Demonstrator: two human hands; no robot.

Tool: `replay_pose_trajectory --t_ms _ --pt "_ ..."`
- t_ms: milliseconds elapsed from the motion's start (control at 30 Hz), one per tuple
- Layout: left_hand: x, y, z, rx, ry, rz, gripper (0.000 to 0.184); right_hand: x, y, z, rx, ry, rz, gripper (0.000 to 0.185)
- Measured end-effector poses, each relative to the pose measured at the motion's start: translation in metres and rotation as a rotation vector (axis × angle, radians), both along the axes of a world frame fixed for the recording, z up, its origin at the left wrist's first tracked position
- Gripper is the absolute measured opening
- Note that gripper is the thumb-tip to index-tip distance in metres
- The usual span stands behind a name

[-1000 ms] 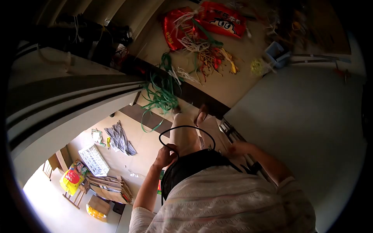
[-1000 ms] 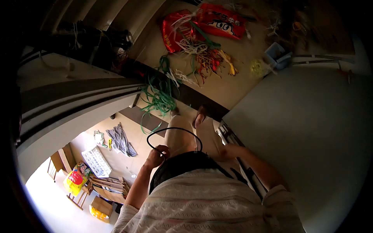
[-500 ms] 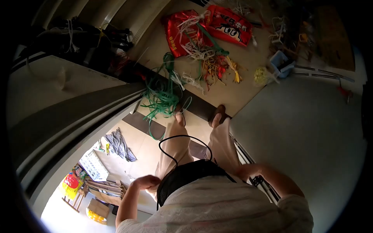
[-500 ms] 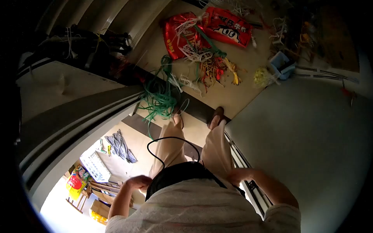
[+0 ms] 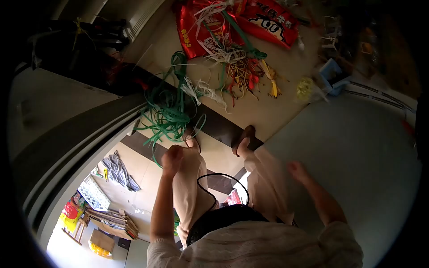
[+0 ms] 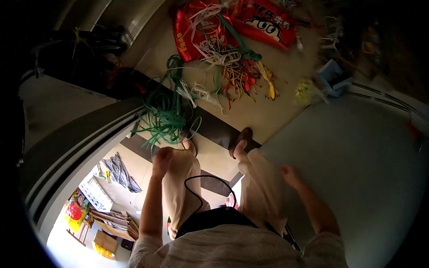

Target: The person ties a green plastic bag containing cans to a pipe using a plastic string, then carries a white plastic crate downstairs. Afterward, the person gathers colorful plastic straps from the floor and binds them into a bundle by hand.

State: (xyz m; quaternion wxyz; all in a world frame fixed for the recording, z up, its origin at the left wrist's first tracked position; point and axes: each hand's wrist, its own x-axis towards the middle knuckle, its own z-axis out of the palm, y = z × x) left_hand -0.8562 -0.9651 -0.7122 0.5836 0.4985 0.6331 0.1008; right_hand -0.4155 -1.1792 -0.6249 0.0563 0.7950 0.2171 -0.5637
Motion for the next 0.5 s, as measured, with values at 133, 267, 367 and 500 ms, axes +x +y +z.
replay_pose_trajectory --t_ms 133,267,367,500 --pt "0.079 0.017 -0.079 -0.061 -0.190 -0.008 0.015 -0.038 0.030 -0.041 0.334 -0.365 0.373 0.016" --pt "0.133 0.049 -0.100 -0.010 -0.180 -0.099 0.015 -0.026 0.028 -0.088 0.564 -0.446 0.194 0.012" --pt "0.151 0.065 -0.113 0.117 -0.141 -0.140 0.014 -0.001 0.055 -0.107 0.365 -0.386 0.351 0.014" --pt "0.161 0.076 -0.097 0.126 -0.098 -0.244 0.015 0.023 0.130 -0.206 0.289 -0.202 0.271 0.016"
